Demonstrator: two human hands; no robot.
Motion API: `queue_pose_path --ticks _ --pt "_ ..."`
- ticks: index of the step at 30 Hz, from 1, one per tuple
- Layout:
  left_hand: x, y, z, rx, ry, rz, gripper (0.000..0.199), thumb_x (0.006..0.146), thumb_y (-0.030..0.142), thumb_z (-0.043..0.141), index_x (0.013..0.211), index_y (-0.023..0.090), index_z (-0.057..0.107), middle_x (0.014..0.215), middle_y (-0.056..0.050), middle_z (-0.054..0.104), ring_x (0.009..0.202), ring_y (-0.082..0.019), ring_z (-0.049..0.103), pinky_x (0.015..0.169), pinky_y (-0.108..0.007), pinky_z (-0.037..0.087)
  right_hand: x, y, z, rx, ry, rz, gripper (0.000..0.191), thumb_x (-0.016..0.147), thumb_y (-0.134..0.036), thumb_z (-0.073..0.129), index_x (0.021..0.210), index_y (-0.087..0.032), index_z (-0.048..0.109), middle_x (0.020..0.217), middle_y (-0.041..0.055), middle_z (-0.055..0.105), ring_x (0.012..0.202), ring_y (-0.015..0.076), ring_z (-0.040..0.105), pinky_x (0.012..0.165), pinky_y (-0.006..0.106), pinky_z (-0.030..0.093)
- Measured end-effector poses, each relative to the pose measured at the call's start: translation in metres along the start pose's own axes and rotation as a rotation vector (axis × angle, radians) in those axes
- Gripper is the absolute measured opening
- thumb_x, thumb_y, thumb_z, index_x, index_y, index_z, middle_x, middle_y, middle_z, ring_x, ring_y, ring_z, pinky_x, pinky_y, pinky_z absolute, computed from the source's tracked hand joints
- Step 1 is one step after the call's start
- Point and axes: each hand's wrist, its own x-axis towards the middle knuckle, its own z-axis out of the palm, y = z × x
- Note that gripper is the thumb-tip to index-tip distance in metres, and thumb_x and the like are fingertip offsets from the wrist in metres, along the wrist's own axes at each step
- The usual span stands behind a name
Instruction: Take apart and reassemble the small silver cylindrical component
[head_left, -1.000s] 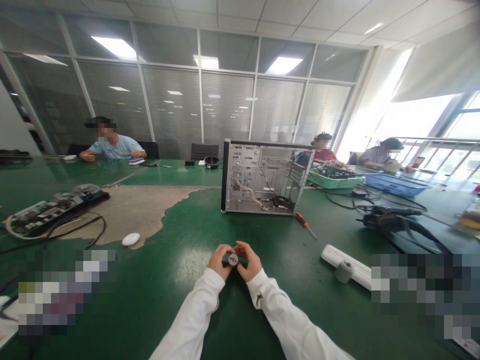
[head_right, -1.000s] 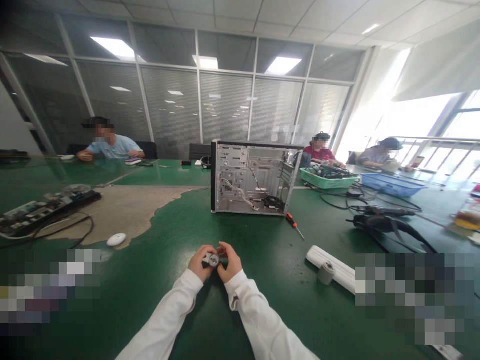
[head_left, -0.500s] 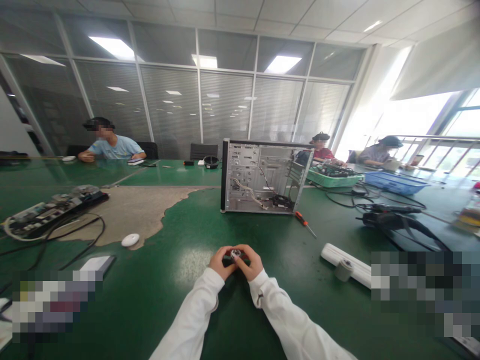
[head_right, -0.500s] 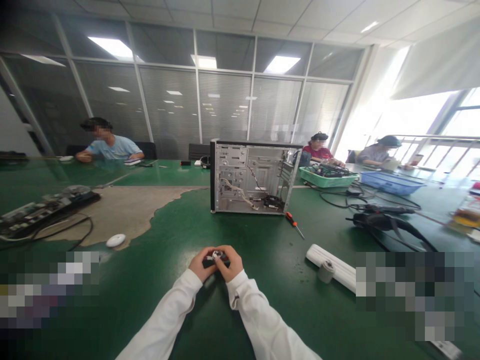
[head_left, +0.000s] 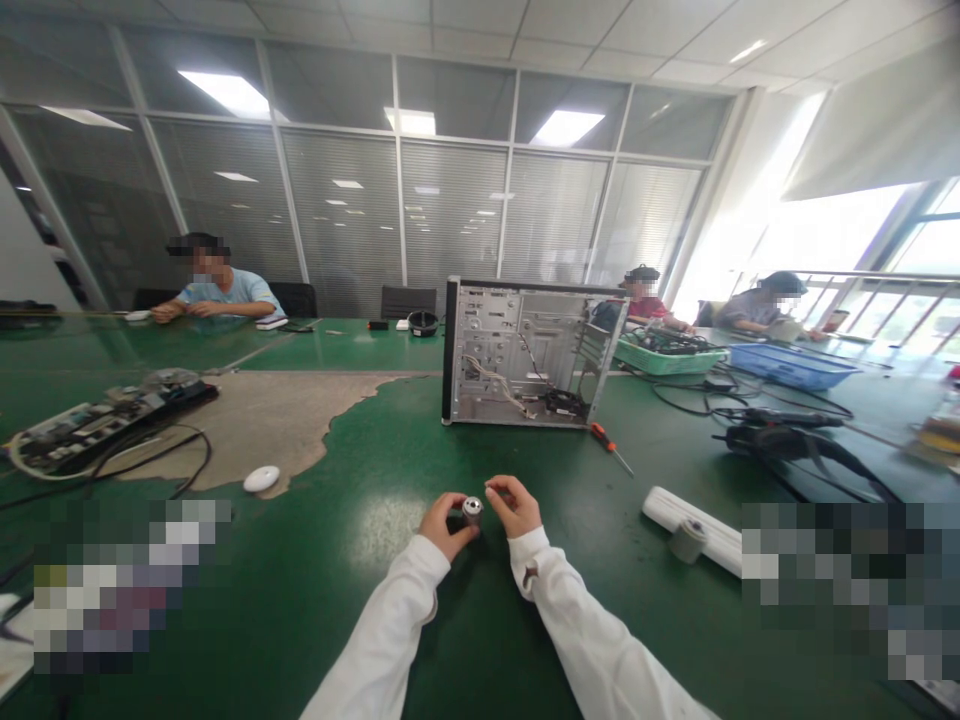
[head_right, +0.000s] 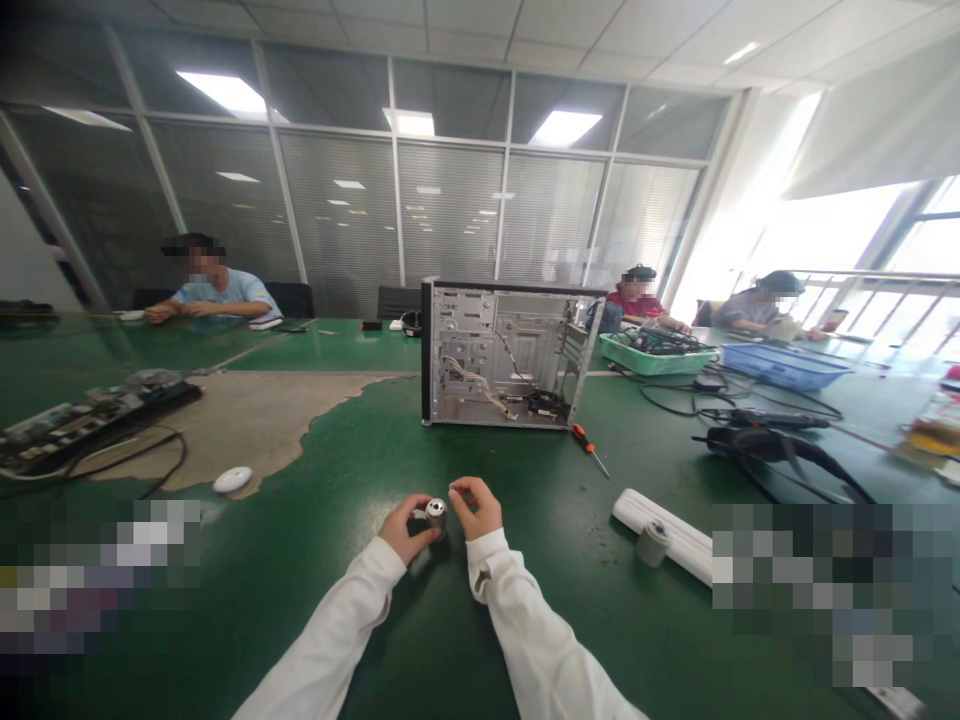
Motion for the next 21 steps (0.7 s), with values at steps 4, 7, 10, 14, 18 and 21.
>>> queue_pose_path --ticks 4,7,10,14,18,21 --pt "0.003 -0.011 -0.002 0.002 0.071 -0.012 0.033 0.054 0.013 0.062 0.086 0.018 0.054 0.085 -0.004 0.059 0.082 -0.019 0.055 0.076 -0.034 0.042 0.000 0.017 -0.010 -0.316 -0.139 -0.036 0.012 0.070 -0.028 0.053 0.074 -0.021 0.062 0.082 0.0033 0.058 0.078 0.0160 0.054 0.069 0.029 0.044" --pt "0.007 -0.024 -0.004 0.035 0.154 -0.058 0.035 0.055 0.012 0.062 0.088 0.017 0.053 0.087 -0.004 0.058 0.083 -0.019 0.055 0.076 -0.034 0.042 -0.003 0.026 -0.013 -0.395 -0.182 -0.027 0.007 0.065 -0.024 0.059 0.069 -0.024 0.064 0.084 0.0026 0.058 0.081 0.0176 0.052 0.075 0.033 0.041" --pt "0.008 -0.033 -0.009 0.124 0.150 -0.060 0.036 0.051 0.010 0.065 0.085 0.017 0.055 0.085 -0.004 0.058 0.083 -0.020 0.053 0.078 -0.036 0.040 -0.006 0.030 -0.017 -0.450 -0.212 -0.014 0.009 0.062 -0.021 0.061 0.067 -0.027 0.064 0.089 0.0018 0.058 0.086 0.0195 0.050 0.076 0.035 0.039" --pt "0.008 -0.034 -0.017 0.315 0.042 -0.068 0.034 0.048 0.014 0.067 0.080 0.018 0.058 0.081 -0.004 0.058 0.084 -0.023 0.051 0.078 -0.036 0.038 -0.007 0.035 -0.028 -0.520 -0.266 -0.003 0.022 0.064 -0.021 0.058 0.083 -0.031 0.063 0.097 0.0015 0.057 0.094 0.0207 0.048 0.077 0.036 0.038" --pt "0.008 -0.032 -0.018 0.375 -0.010 -0.081 0.032 0.051 0.020 0.066 0.082 0.018 0.058 0.085 -0.006 0.058 0.086 -0.025 0.051 0.077 -0.035 0.038 -0.008 0.039 -0.040 -0.613 -0.352 -0.001 0.032 0.069 -0.022 0.051 0.098 -0.034 0.058 0.107 0.0007 0.054 0.102 0.0216 0.044 0.079 0.040 0.035" --pt "0.008 -0.032 -0.017 0.341 0.022 -0.089 0.031 0.050 0.019 0.066 0.080 0.019 0.058 0.084 -0.006 0.058 0.085 -0.025 0.051 0.076 -0.036 0.037 -0.009 0.040 -0.043 -0.631 -0.338 -0.002 0.032 0.070 -0.022 0.050 0.099 -0.034 0.057 0.109 0.0007 0.054 0.103 0.0211 0.043 0.081 0.040 0.034"
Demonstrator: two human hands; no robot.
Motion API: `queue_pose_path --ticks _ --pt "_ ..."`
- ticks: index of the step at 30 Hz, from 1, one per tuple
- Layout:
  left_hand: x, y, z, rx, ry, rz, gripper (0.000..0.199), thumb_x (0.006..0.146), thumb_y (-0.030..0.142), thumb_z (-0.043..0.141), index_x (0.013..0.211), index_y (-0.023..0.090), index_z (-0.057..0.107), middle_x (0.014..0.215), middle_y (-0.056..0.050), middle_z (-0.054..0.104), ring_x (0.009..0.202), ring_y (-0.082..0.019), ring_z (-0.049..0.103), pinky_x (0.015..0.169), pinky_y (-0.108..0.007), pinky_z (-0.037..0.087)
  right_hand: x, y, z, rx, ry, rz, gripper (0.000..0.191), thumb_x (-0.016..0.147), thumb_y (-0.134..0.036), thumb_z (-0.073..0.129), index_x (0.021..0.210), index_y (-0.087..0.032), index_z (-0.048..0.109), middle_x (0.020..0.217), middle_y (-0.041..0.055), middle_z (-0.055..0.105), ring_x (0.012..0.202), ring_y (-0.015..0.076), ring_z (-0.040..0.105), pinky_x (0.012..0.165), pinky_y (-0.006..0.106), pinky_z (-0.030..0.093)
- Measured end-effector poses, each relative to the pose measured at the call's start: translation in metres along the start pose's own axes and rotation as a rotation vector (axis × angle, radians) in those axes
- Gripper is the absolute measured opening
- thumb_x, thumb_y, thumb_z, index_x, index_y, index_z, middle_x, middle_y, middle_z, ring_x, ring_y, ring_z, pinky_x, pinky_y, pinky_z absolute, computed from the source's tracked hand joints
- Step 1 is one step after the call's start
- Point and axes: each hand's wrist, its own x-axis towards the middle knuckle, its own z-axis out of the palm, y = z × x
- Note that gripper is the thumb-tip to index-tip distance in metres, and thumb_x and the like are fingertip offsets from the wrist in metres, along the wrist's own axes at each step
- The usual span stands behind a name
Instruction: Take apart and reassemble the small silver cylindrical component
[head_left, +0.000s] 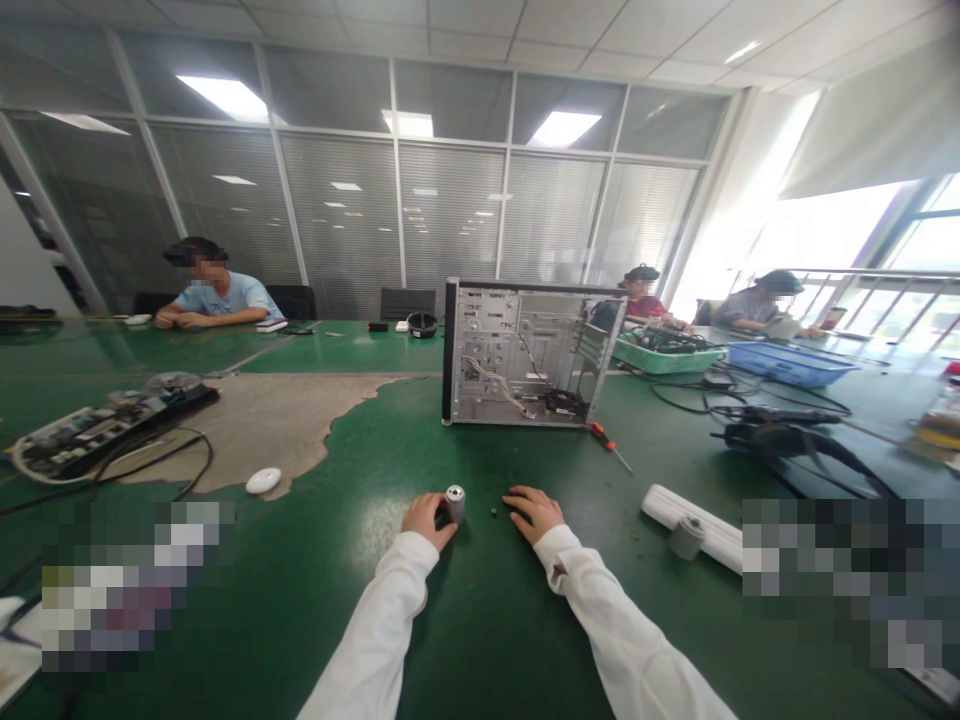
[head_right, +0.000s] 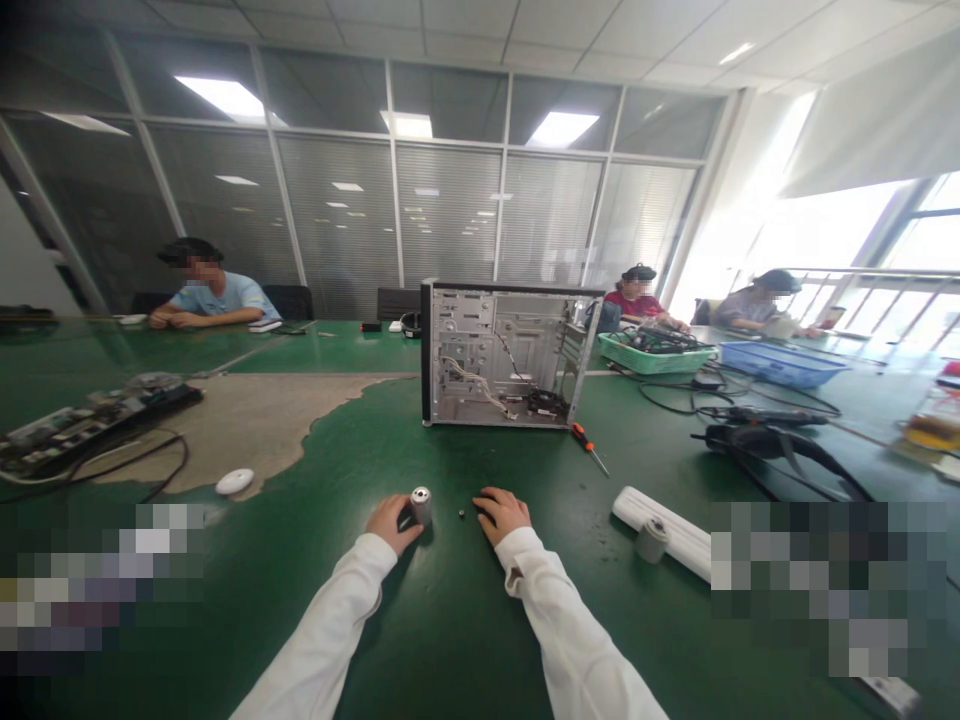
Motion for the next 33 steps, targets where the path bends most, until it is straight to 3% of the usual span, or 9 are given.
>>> queue_pose_path --ticks 8,14,22,27,30,33 --pt "0.000 -0.002 0.001 0.029 -0.015 0.020 0.032 0.052 0.020 0.065 0.083 0.018 0.058 0.086 -0.008 0.058 0.086 -0.027 0.051 0.075 -0.037 0.038 0.000 0.000 0.002 -0.019 0.009 0.015 0.029 0.071 -0.023 0.050 0.097 -0.031 0.057 0.110 0.0012 0.054 0.103 0.0215 0.043 0.079 0.040 0.034" --pt "-0.001 -0.001 0.006 0.124 0.048 0.031 0.034 0.052 0.017 0.065 0.085 0.015 0.057 0.086 -0.009 0.059 0.085 -0.027 0.051 0.074 -0.037 0.038 0.000 -0.001 0.001 -0.023 0.009 0.009 0.029 0.071 -0.022 0.049 0.097 -0.031 0.058 0.110 0.0015 0.054 0.103 0.0214 0.043 0.080 0.040 0.034" --pt "0.002 0.003 -0.003 0.152 -0.096 -0.007 0.034 0.057 0.013 0.060 0.091 0.014 0.058 0.093 -0.008 0.059 0.091 -0.022 0.051 0.080 -0.032 0.038 0.000 -0.005 -0.005 -0.033 -0.031 0.028 0.033 0.071 -0.022 0.048 0.103 -0.025 0.055 0.109 0.0052 0.053 0.103 0.0216 0.043 0.082 0.040 0.035" --pt "-0.001 0.006 -0.007 0.041 -0.167 0.056 0.026 0.061 0.011 0.056 0.085 0.017 0.063 0.089 -0.005 0.064 0.089 -0.020 0.054 0.081 -0.030 0.039 -0.010 -0.031 -0.009 0.161 0.090 -0.143 0.043 0.073 -0.024 0.045 0.114 -0.013 0.044 0.108 0.0118 0.050 0.101 0.0203 0.045 0.086 0.035 0.038" --pt "-0.005 0.011 -0.006 -0.055 -0.230 0.145 0.019 0.062 0.019 0.058 0.080 0.020 0.065 0.084 -0.002 0.065 0.086 -0.019 0.056 0.081 -0.029 0.040 -0.021 -0.055 -0.006 0.280 0.046 -0.237 0.057 0.071 -0.027 0.050 0.124 -0.016 0.032 0.110 0.0104 0.049 0.100 0.0202 0.046 0.081 0.034 0.043" --pt "-0.010 0.018 -0.002 -0.094 -0.283 0.210 0.016 0.061 0.027 0.060 0.076 0.021 0.066 0.081 -0.001 0.066 0.084 -0.018 0.056 0.080 -0.028 0.040 -0.033 -0.072 -0.007 0.305 0.030 -0.273 0.054 0.071 -0.024 0.049 0.122 -0.017 0.034 0.111 0.0093 0.050 0.102 0.0195 0.045 0.087 0.035 0.039"
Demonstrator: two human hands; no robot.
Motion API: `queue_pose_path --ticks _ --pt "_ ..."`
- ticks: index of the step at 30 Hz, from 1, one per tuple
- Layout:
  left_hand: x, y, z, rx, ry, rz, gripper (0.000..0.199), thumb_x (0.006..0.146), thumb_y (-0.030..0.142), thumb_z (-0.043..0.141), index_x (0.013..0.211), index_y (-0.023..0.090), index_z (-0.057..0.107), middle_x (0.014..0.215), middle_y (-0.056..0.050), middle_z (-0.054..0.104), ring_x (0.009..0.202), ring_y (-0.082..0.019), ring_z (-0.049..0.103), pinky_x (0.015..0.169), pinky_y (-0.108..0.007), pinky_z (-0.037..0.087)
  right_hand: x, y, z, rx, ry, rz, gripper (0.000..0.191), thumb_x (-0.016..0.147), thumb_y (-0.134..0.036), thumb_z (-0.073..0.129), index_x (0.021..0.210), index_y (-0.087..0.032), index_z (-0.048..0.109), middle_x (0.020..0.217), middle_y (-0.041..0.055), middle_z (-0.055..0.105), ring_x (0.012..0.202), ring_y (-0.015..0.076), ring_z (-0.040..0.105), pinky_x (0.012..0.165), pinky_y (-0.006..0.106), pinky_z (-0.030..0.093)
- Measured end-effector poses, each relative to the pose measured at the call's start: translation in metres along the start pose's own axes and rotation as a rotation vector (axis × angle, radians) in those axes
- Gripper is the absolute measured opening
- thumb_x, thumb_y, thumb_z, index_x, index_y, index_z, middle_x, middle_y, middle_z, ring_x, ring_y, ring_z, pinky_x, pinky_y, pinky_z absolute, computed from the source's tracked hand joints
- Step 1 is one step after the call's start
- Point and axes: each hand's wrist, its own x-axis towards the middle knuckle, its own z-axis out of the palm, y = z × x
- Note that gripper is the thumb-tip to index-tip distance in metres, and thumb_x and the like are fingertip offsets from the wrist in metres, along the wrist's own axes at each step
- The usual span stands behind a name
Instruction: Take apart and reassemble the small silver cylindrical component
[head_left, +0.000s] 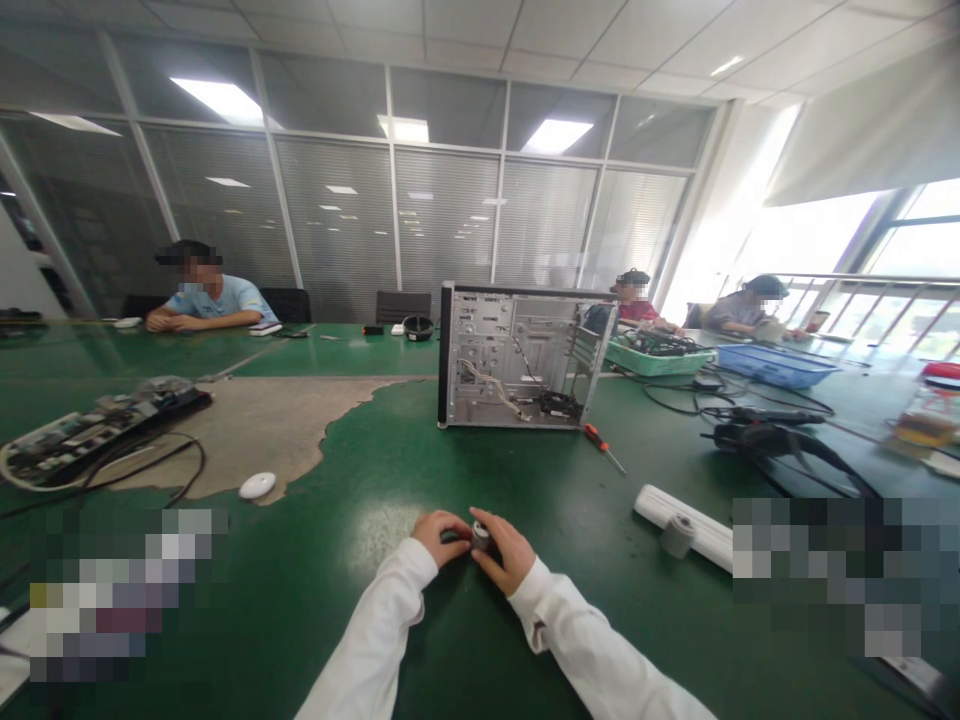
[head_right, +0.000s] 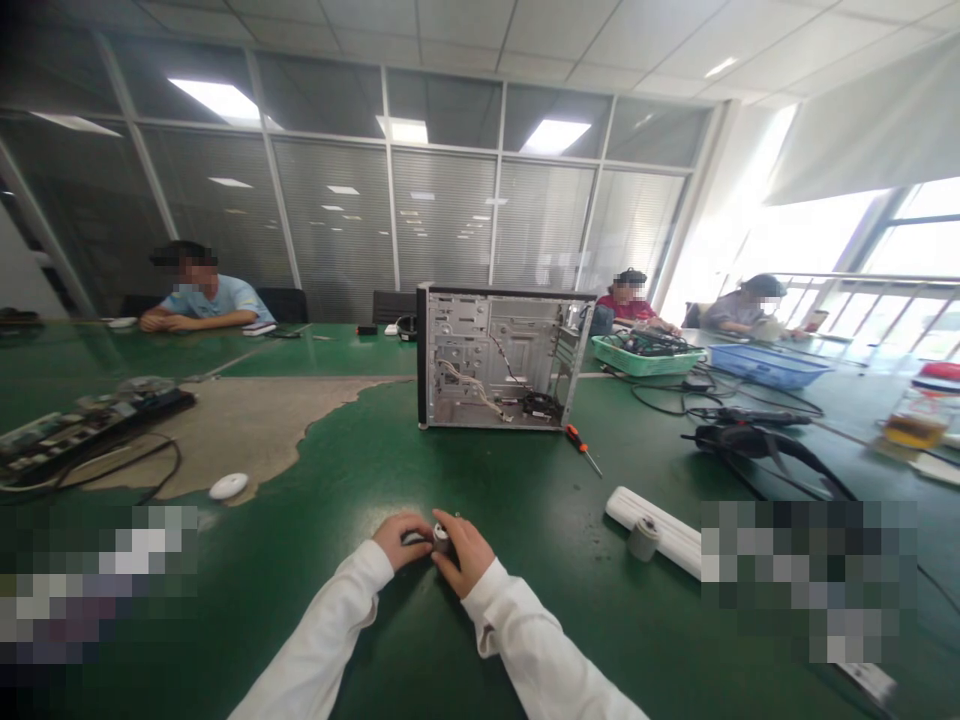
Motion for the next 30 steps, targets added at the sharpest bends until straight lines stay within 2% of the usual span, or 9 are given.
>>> queue_pose_path --ticks 5,8,10,17,22,24,27,29,30 --pt "-0.002 0.006 0.004 -0.021 -0.020 0.023 0.016 0.065 0.031 0.057 0.074 0.022 0.067 0.080 -0.001 0.066 0.083 -0.017 0.057 0.080 -0.027 0.041 -0.026 -0.002 -0.020 -0.008 0.008 0.027 0.045 0.071 -0.022 0.047 0.116 -0.018 0.040 0.107 0.0078 0.053 0.099 0.0177 0.048 0.085 0.030 0.041" --pt "-0.001 0.007 0.004 -0.046 -0.015 0.017 0.018 0.066 0.031 0.055 0.077 0.021 0.066 0.080 -0.001 0.066 0.081 -0.016 0.058 0.078 -0.026 0.042 -0.058 0.012 -0.044 -0.070 0.061 0.079 0.043 0.073 -0.025 0.045 0.115 -0.019 0.040 0.106 0.0073 0.054 0.097 0.0172 0.050 0.083 0.029 0.042" --pt "0.000 0.006 0.005 -0.059 -0.012 0.015 0.020 0.067 0.031 0.055 0.079 0.020 0.065 0.079 -0.002 0.066 0.079 -0.016 0.058 0.076 -0.026 0.042 -0.085 0.026 -0.065 -0.144 0.144 0.145 0.040 0.075 -0.030 0.043 0.114 -0.020 0.042 0.104 0.0068 0.055 0.095 0.0176 0.052 0.081 0.029 0.043" --pt "0.005 0.001 0.007 -0.065 -0.008 0.010 0.022 0.067 0.032 0.054 0.081 0.020 0.065 0.079 -0.002 0.066 0.078 -0.016 0.058 0.075 -0.026 0.043 -0.173 0.083 -0.148 -0.643 0.468 0.538 0.051 0.069 -0.050 0.043 0.110 -0.021 0.047 0.092 0.0068 0.053 0.081 0.0226 0.053 0.068 0.034 0.045" --pt "0.006 -0.002 0.008 -0.068 -0.020 0.025 0.022 0.068 0.032 0.054 0.082 0.020 0.064 0.079 -0.002 0.067 0.078 -0.016 0.058 0.076 -0.026 0.042 -0.194 0.117 -0.179 -0.798 0.620 0.826 0.064 0.066 -0.052 0.041 0.120 -0.018 0.039 0.082 0.0069 0.047 0.075 0.0252 0.051 0.060 0.036 0.043" --pt "0.005 -0.002 0.008 -0.068 -0.020 0.020 0.022 0.068 0.032 0.054 0.082 0.019 0.064 0.079 -0.003 0.067 0.078 -0.016 0.058 0.076 -0.026 0.042 -0.193 0.121 -0.183 -0.808 0.689 0.822 0.070 0.064 -0.050 0.043 0.122 -0.012 0.036 0.081 0.0089 0.047 0.083 0.0290 0.048 0.064 0.040 0.043" --pt "0.005 -0.003 0.007 -0.072 -0.018 0.011 0.023 0.068 0.032 0.054 0.082 0.019 0.064 0.080 -0.003 0.067 0.078 -0.016 0.058 0.076 -0.026 0.042 -0.185 0.111 -0.180 -0.860 0.860 0.631 0.063 0.066 -0.043 0.044 0.118 -0.007 0.039 0.095 0.0146 0.046 0.096 0.0321 0.042 0.078 0.045 0.038" --pt "0.005 -0.002 0.007 -0.077 -0.019 -0.001 0.023 0.067 0.032 0.054 0.083 0.019 0.064 0.080 -0.003 0.067 0.078 -0.016 0.059 0.076 -0.026 0.043 -0.175 0.096 -0.168 -0.857 0.843 0.418 0.050 0.070 -0.034 0.043 0.114 -0.010 0.043 0.106 0.0153 0.043 0.101 0.0303 0.041 0.085 0.045 0.034" --pt "0.005 -0.002 0.007 -0.080 -0.020 -0.007 0.023 0.067 0.032 0.054 0.082 0.019 0.064 0.080 -0.003 0.067 0.078 -0.016 0.059 0.076 -0.026 0.043 -0.167 0.087 -0.158 -0.824 0.765 0.315 0.044 0.072 -0.030 0.042 0.112 -0.012 0.045 0.109 0.0146 0.043 0.101 0.0287 0.041 0.086 0.044 0.034"
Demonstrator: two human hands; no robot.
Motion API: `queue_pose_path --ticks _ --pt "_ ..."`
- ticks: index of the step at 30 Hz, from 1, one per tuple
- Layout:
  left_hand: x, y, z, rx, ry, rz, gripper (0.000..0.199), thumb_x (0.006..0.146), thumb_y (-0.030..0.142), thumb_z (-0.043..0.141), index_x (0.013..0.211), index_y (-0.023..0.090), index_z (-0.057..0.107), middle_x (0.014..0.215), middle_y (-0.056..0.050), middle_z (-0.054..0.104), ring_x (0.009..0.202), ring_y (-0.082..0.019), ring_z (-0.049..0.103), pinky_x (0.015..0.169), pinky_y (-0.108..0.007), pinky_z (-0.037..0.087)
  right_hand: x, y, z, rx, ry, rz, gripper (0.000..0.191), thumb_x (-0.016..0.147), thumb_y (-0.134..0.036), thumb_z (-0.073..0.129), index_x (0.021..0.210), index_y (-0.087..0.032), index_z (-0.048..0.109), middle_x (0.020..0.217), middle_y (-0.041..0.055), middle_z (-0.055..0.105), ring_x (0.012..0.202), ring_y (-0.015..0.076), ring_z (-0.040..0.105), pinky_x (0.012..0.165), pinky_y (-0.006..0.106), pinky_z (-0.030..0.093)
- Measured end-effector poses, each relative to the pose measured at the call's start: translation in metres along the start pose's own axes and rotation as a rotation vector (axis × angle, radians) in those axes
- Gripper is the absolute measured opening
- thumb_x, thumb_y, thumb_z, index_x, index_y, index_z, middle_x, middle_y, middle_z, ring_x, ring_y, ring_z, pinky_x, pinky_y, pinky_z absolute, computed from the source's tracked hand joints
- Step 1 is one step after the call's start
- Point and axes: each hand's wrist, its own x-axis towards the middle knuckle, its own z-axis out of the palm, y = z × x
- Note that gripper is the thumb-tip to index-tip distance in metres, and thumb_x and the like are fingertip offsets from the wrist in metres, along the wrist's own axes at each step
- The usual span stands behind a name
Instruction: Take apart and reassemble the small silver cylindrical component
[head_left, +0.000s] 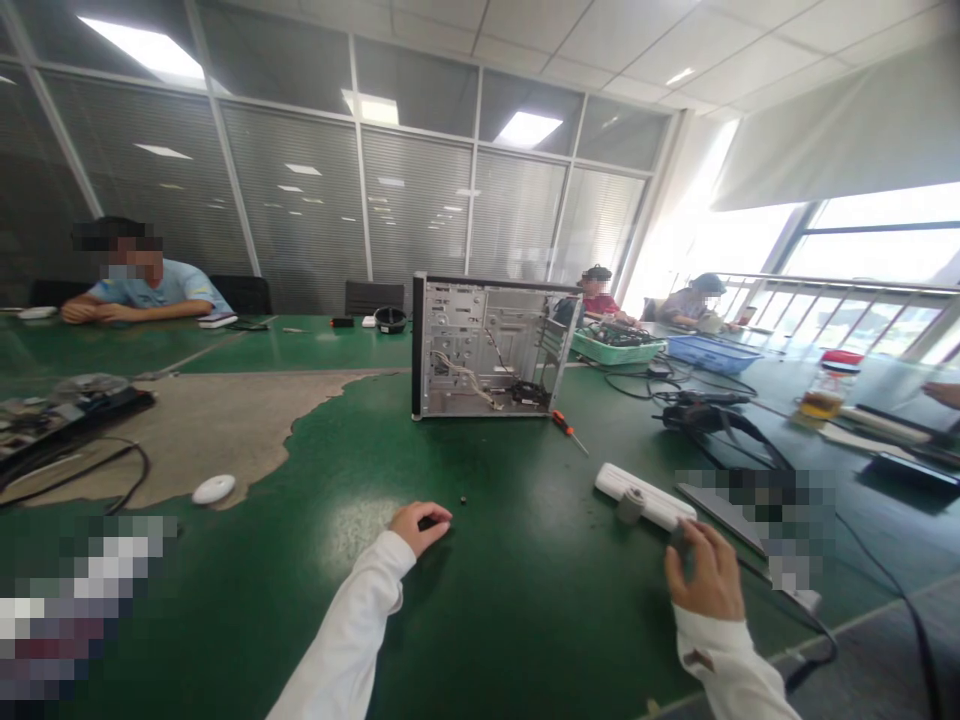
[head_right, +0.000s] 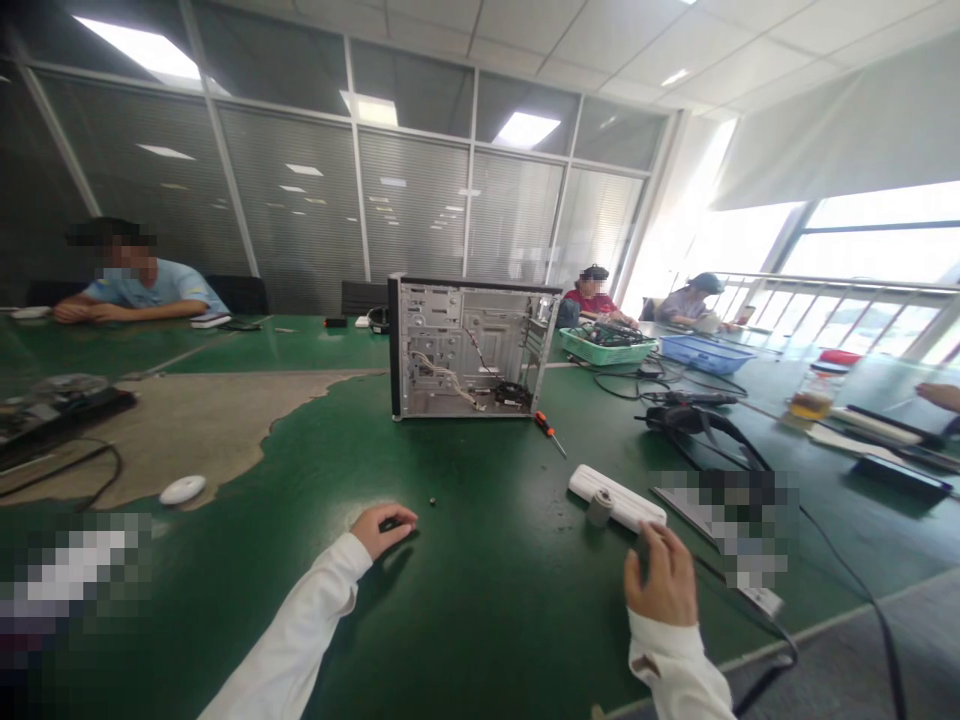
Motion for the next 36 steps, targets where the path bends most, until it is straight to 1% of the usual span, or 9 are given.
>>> queue_pose_path --ticks 5,7,11,16,21,25,31,34,36 --pt "0.000 0.004 0.000 -0.069 0.044 -0.043 0.022 0.066 0.028 0.054 0.084 0.018 0.062 0.079 -0.003 0.067 0.078 -0.016 0.059 0.077 -0.026 0.043 -0.012 -0.101 0.027 0.290 -0.532 -0.365 0.044 0.074 -0.015 0.037 0.118 -0.016 0.039 0.110 0.0120 0.045 0.102 0.0226 0.043 0.085 0.038 0.040" --pt "-0.001 0.006 0.000 -0.108 0.081 -0.061 0.023 0.067 0.026 0.053 0.087 0.017 0.060 0.077 -0.003 0.067 0.077 -0.016 0.060 0.077 -0.027 0.044 -0.011 -0.141 0.046 0.353 -0.644 -0.417 0.050 0.072 -0.009 0.035 0.122 -0.015 0.036 0.113 0.0117 0.045 0.105 0.0215 0.040 0.089 0.037 0.037" --pt "-0.003 0.007 -0.002 -0.137 0.128 -0.073 0.023 0.067 0.022 0.051 0.089 0.017 0.057 0.074 -0.003 0.067 0.075 -0.015 0.061 0.078 -0.028 0.044 0.005 -0.198 0.089 0.424 -0.695 -0.475 0.051 0.073 -0.007 0.035 0.123 -0.019 0.037 0.115 0.0104 0.046 0.105 0.0207 0.041 0.086 0.037 0.039" --pt "-0.001 0.000 0.002 -0.149 0.172 -0.091 0.024 0.067 0.021 0.051 0.089 0.015 0.057 0.073 -0.003 0.067 0.074 -0.016 0.061 0.076 -0.028 0.045 0.017 -0.220 0.124 0.497 -0.635 -0.518 0.034 0.076 -0.007 0.035 0.098 -0.018 0.059 0.093 0.0082 0.060 0.086 0.0180 0.050 0.076 0.031 0.045" --pt "-0.001 0.001 0.002 -0.165 0.178 -0.099 0.023 0.066 0.021 0.050 0.088 0.016 0.057 0.070 -0.002 0.067 0.073 -0.015 0.061 0.076 -0.028 0.045 0.011 -0.202 0.112 0.535 -0.632 -0.544 0.033 0.079 -0.010 0.032 0.081 -0.019 0.063 0.082 0.0057 0.062 0.077 0.0151 0.053 0.069 0.026 0.046" --pt "-0.003 0.008 -0.002 -0.157 0.161 -0.112 0.022 0.067 0.021 0.050 0.087 0.016 0.057 0.071 -0.002 0.067 0.074 -0.015 0.061 0.076 -0.027 0.045 0.016 -0.155 0.083 0.460 -0.598 -0.510 0.031 0.081 -0.014 0.031 0.090 -0.020 0.060 0.084 0.0068 0.061 0.078 0.0157 0.054 0.068 0.027 0.046" --pt "-0.003 0.012 -0.004 -0.148 0.147 -0.132 0.021 0.068 0.022 0.050 0.087 0.017 0.057 0.071 -0.001 0.067 0.074 -0.015 0.061 0.077 -0.028 0.045 0.043 -0.043 0.025 0.013 -0.155 -0.105 0.026 0.079 -0.030 0.039 0.088 -0.015 0.059 0.081 0.0076 0.062 0.073 0.0178 0.055 0.069 0.028 0.041" --pt "-0.002 0.010 -0.003 -0.138 0.154 -0.138 0.021 0.067 0.023 0.051 0.087 0.018 0.058 0.071 0.000 0.067 0.075 -0.015 0.061 0.077 -0.028 0.045 0.052 0.001 0.000 -0.196 -0.057 0.111 0.030 0.076 -0.034 0.041 0.091 -0.014 0.057 0.073 0.0063 0.061 0.066 0.0180 0.055 0.060 0.027 0.040" --pt "-0.001 0.009 -0.001 -0.134 0.165 -0.147 0.021 0.066 0.023 0.051 0.085 0.019 0.058 0.070 0.000 0.067 0.075 -0.015 0.061 0.077 -0.028 0.045 0.053 0.019 -0.009 -0.274 -0.073 0.162 0.030 0.074 -0.033 0.040 0.091 -0.014 0.056 0.072 0.0063 0.061 0.066 0.0190 0.055 0.058 0.027 0.040"
